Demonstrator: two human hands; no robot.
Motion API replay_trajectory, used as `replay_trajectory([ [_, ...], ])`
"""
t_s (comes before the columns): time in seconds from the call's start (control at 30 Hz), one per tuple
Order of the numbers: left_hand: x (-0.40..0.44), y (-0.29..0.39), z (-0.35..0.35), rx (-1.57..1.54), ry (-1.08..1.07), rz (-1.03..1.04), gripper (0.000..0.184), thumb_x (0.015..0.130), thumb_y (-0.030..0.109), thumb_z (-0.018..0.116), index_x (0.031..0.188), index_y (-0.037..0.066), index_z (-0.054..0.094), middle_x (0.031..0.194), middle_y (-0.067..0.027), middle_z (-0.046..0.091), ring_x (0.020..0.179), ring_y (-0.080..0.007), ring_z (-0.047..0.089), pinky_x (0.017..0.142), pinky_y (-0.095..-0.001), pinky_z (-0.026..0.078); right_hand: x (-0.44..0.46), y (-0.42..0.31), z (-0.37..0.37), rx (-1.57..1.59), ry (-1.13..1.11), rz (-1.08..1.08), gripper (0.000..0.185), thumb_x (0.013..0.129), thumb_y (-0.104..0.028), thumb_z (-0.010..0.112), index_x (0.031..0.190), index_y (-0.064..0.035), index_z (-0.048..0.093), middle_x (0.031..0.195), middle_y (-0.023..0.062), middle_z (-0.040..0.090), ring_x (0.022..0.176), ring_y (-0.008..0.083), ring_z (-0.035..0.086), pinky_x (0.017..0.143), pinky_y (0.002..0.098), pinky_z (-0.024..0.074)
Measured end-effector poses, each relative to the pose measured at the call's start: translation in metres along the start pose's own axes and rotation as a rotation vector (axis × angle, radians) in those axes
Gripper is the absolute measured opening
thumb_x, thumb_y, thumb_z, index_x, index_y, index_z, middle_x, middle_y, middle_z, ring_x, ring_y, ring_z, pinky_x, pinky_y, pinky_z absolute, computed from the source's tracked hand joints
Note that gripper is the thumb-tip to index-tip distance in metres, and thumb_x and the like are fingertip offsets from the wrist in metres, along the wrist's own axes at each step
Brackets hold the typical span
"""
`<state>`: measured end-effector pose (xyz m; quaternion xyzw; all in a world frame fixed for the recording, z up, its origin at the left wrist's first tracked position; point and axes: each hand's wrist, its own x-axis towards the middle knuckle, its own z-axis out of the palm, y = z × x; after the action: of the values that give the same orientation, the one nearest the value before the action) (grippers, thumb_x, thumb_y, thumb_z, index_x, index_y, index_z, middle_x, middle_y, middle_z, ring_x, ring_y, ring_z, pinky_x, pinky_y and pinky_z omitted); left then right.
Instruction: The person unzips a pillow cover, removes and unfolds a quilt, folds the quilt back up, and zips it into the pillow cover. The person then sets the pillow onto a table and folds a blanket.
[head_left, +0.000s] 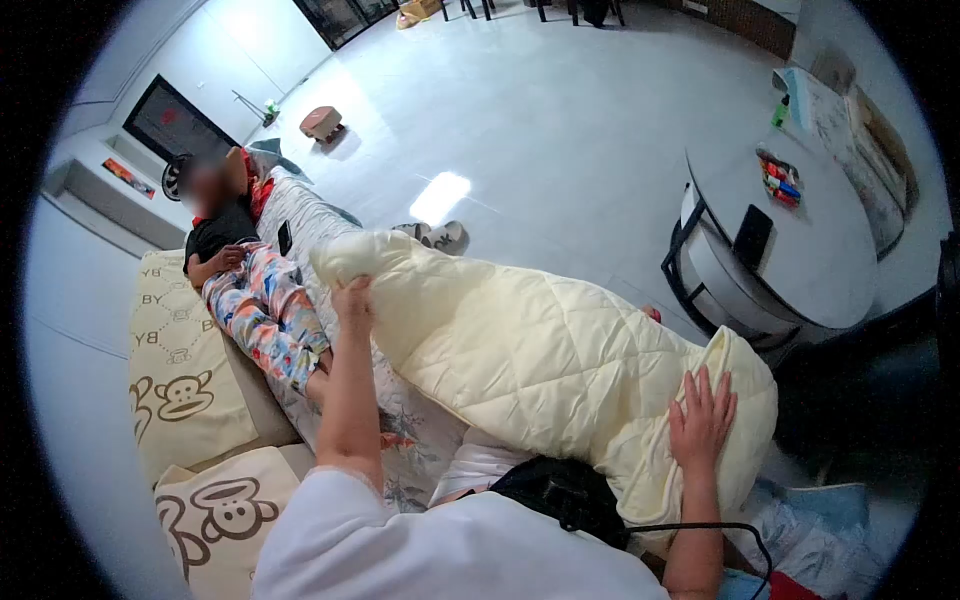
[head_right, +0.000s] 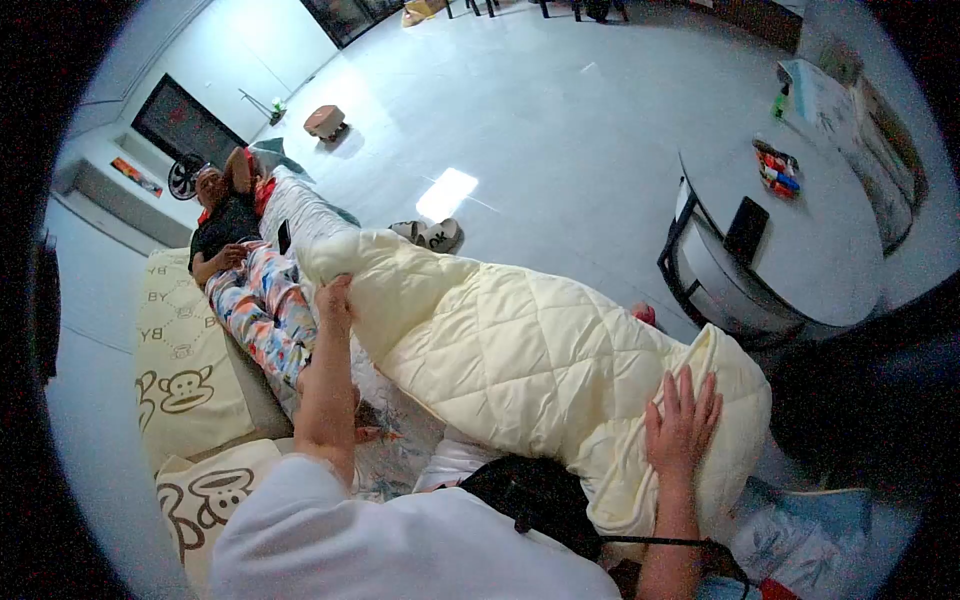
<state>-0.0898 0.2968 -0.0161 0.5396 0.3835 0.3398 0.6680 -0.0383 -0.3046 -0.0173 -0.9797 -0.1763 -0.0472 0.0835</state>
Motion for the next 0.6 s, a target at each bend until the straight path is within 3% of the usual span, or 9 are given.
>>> replay_trajectory([
  [0.1,-0.086,0.021,0.062,0.158,-0.366,0.247,0.037,0.070,-0.006,0.062,0.106,0.004,0.062,0.102,-0.0069,0.065,0.092,-0.0205,0.062,0.080,-0.0316,0.049,0.004,-0.002,-0.002,-0.020,-0.021,0.002,0.051,0.087,-0.035,0.055,0.132,-0.0113,0.050,0.145,0.0100,0.036,0.138,0.0394,0.020,0.111,0.0545,0.0144],
  [0.17,-0.120,0.014,0.055,0.714,-0.849,0.550,0.043,0.070,-0.006,0.061,0.111,0.004,0.059,0.111,-0.0069,0.063,0.106,-0.0238,0.057,0.093,-0.0353,0.043,0.006,-0.002,-0.003,0.009,-0.029,-0.005,0.051,0.086,-0.033,0.056,0.132,-0.0112,0.050,0.145,0.0103,0.036,0.138,0.0395,0.020,0.111,0.0540,0.0143],
  [0.23,-0.158,-0.002,0.052,0.849,-1.160,0.426,0.046,0.067,-0.008,0.060,0.112,0.003,0.058,0.122,-0.0083,0.059,0.120,-0.0259,0.048,0.105,-0.0364,0.032,0.005,-0.003,-0.004,0.014,-0.032,0.005,0.051,0.086,-0.033,0.056,0.132,-0.0113,0.050,0.145,0.0102,0.036,0.138,0.0395,0.020,0.111,0.0540,0.0141],
  [0.3,-0.186,-0.012,0.055,0.754,-1.471,0.491,0.031,0.077,0.005,0.070,0.107,0.005,0.060,0.129,-0.0083,0.055,0.123,-0.0241,0.047,0.109,-0.0351,0.028,0.004,-0.002,-0.003,0.021,-0.034,0.021,0.051,0.086,-0.032,0.057,0.132,-0.0114,0.050,0.145,0.0102,0.036,0.138,0.0395,0.019,0.111,0.0540,0.0140],
  [0.33,-0.188,-0.003,0.060,0.753,-1.476,0.493,0.031,0.077,0.005,0.070,0.107,0.005,0.060,0.129,-0.0083,0.055,0.123,-0.0241,0.047,0.109,-0.0351,0.028,0.004,-0.002,-0.003,0.011,-0.037,0.013,0.051,0.086,-0.033,0.057,0.132,-0.0115,0.050,0.145,0.0102,0.036,0.138,0.0395,0.019,0.111,0.0540,0.0139],
  [0.4,-0.181,0.017,0.068,0.658,-1.475,-0.150,0.026,0.083,0.014,0.067,0.104,0.002,0.059,0.129,-0.0089,0.056,0.128,-0.0253,0.043,0.112,-0.0354,0.022,0.004,-0.002,-0.003,-0.002,-0.042,0.014,0.051,0.086,-0.033,0.057,0.132,-0.0116,0.050,0.145,0.0103,0.036,0.138,0.0395,0.019,0.111,0.0540,0.0138],
  [0.47,-0.126,-0.017,0.055,0.510,-1.198,-0.281,0.031,0.091,0.027,0.058,0.106,0.000,0.059,0.110,-0.0144,0.065,0.106,-0.0225,0.060,0.096,-0.0352,0.042,0.005,-0.002,-0.004,0.001,-0.034,-0.009,0.053,0.085,-0.034,0.057,0.132,-0.0114,0.049,0.145,0.0109,0.036,0.138,0.0397,0.019,0.112,0.0542,0.0132],
  [0.53,-0.097,-0.032,0.074,0.984,-0.836,-0.077,0.045,0.090,0.043,0.055,0.104,0.001,0.060,0.096,-0.0126,0.067,0.090,-0.0200,0.064,0.079,-0.0357,0.049,0.002,-0.002,-0.002,-0.008,-0.027,-0.012,0.053,0.085,-0.034,0.057,0.132,-0.0113,0.049,0.145,0.0112,0.036,0.138,0.0399,0.019,0.112,0.0544,0.0128],
  [0.6,-0.061,-0.063,0.069,1.196,-0.858,0.036,0.051,0.087,0.052,0.055,0.099,0.003,0.061,0.089,-0.0094,0.065,0.081,-0.0184,0.062,0.074,-0.0353,0.048,0.003,-0.003,-0.003,0.001,-0.022,-0.010,0.053,0.086,-0.035,0.056,0.133,-0.0112,0.048,0.144,0.0116,0.037,0.138,0.0402,0.018,0.112,0.0548,0.0118],
])
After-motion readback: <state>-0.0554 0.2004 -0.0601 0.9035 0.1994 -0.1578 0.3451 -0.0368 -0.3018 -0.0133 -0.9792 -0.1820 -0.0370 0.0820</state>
